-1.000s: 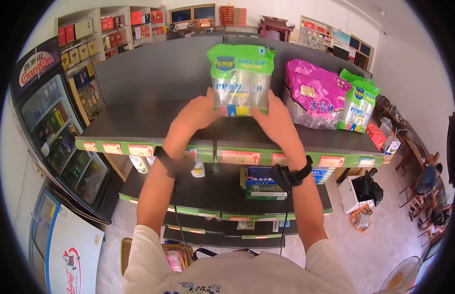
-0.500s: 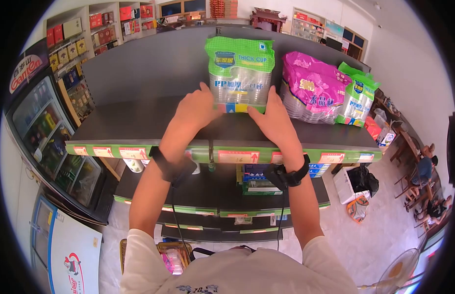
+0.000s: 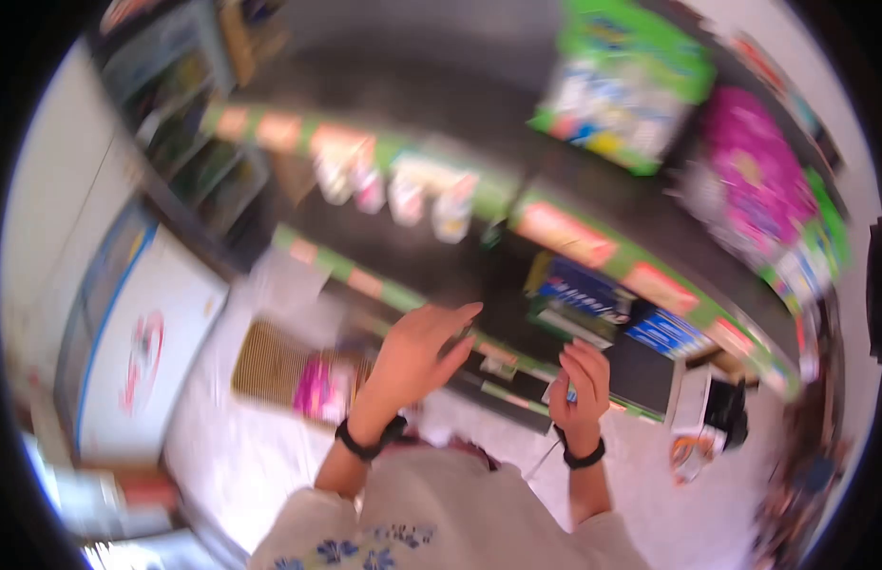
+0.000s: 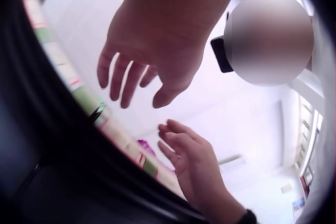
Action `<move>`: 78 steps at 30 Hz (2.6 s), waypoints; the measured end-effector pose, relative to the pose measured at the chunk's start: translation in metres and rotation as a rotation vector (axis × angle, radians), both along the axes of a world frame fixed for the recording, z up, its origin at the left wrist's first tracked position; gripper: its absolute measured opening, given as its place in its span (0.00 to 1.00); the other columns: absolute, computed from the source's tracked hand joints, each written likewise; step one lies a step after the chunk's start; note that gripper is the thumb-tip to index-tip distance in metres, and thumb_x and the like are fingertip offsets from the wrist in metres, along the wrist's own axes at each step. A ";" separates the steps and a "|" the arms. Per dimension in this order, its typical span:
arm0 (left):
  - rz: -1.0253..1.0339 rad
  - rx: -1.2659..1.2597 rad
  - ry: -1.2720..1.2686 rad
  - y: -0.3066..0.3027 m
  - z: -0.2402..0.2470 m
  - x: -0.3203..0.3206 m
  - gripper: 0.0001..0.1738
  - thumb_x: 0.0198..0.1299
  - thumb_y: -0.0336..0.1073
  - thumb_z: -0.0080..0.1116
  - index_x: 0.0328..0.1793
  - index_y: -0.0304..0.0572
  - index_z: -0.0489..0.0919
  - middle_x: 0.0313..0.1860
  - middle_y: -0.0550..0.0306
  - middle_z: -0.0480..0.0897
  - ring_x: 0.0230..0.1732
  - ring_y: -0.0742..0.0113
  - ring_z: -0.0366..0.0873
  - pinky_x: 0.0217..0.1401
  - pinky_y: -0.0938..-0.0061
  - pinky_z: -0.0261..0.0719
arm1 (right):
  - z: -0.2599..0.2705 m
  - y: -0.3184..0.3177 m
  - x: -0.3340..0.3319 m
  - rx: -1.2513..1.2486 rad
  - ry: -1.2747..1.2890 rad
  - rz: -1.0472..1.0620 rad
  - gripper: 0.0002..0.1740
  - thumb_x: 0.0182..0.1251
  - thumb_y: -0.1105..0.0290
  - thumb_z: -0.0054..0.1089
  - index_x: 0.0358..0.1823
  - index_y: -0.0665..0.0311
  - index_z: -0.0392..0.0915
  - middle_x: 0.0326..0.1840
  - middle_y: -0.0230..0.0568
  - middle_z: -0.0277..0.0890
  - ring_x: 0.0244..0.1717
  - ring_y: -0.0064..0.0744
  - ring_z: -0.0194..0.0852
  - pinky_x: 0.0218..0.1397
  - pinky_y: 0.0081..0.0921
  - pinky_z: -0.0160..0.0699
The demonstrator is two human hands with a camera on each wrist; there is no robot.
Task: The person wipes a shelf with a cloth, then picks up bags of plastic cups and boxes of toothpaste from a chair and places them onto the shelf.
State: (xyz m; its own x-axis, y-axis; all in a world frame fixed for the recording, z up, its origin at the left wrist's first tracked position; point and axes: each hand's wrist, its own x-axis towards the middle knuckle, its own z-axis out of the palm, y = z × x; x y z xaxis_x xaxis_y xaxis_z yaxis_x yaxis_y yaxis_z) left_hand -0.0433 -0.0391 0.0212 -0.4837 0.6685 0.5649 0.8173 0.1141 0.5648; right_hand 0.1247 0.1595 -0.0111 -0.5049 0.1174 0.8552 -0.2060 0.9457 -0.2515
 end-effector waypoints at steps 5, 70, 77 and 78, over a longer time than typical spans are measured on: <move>0.381 -0.510 -0.459 -0.112 -0.215 0.054 0.21 0.58 0.40 0.61 0.58 0.43 0.81 0.48 0.46 0.85 0.49 0.45 0.82 0.55 0.57 0.80 | -0.207 -0.030 0.086 -0.508 -0.680 -0.008 0.13 0.63 0.79 0.56 0.48 0.70 0.80 0.52 0.53 0.79 0.52 0.52 0.80 0.57 0.39 0.78; 0.793 0.193 -2.127 -0.371 -0.534 -0.054 0.34 0.54 0.31 0.70 0.69 0.56 0.75 0.65 0.65 0.79 0.67 0.64 0.73 0.65 0.61 0.76 | -0.451 -0.327 -0.319 -0.522 -1.536 0.600 0.34 0.41 0.70 0.76 0.54 0.71 0.76 0.43 0.52 0.85 0.49 0.48 0.85 0.55 0.36 0.79; 0.588 0.166 -1.531 -0.370 -0.431 -0.050 0.26 0.64 0.43 0.62 0.68 0.46 0.76 0.50 0.62 0.86 0.51 0.71 0.81 0.48 0.73 0.78 | -0.399 -0.278 -0.252 -0.874 -1.429 0.653 0.29 0.39 0.71 0.75 0.49 0.70 0.82 0.40 0.50 0.86 0.41 0.40 0.86 0.50 0.33 0.80; 0.560 0.241 -1.451 -0.360 -0.410 -0.045 0.26 0.63 0.42 0.62 0.67 0.45 0.77 0.46 0.63 0.87 0.47 0.73 0.82 0.46 0.75 0.77 | -0.388 -0.270 -0.240 -0.748 -1.334 0.675 0.27 0.40 0.73 0.74 0.47 0.70 0.83 0.39 0.50 0.86 0.39 0.38 0.85 0.49 0.33 0.80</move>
State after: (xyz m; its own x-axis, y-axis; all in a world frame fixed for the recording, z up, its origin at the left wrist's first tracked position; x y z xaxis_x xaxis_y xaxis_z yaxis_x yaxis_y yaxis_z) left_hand -0.0880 -0.3991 -0.3888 -0.8325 0.1920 -0.5196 -0.5295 -0.0004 0.8483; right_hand -0.1157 -0.1100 -0.3989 -0.9104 -0.2536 -0.3270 0.2166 0.3814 -0.8987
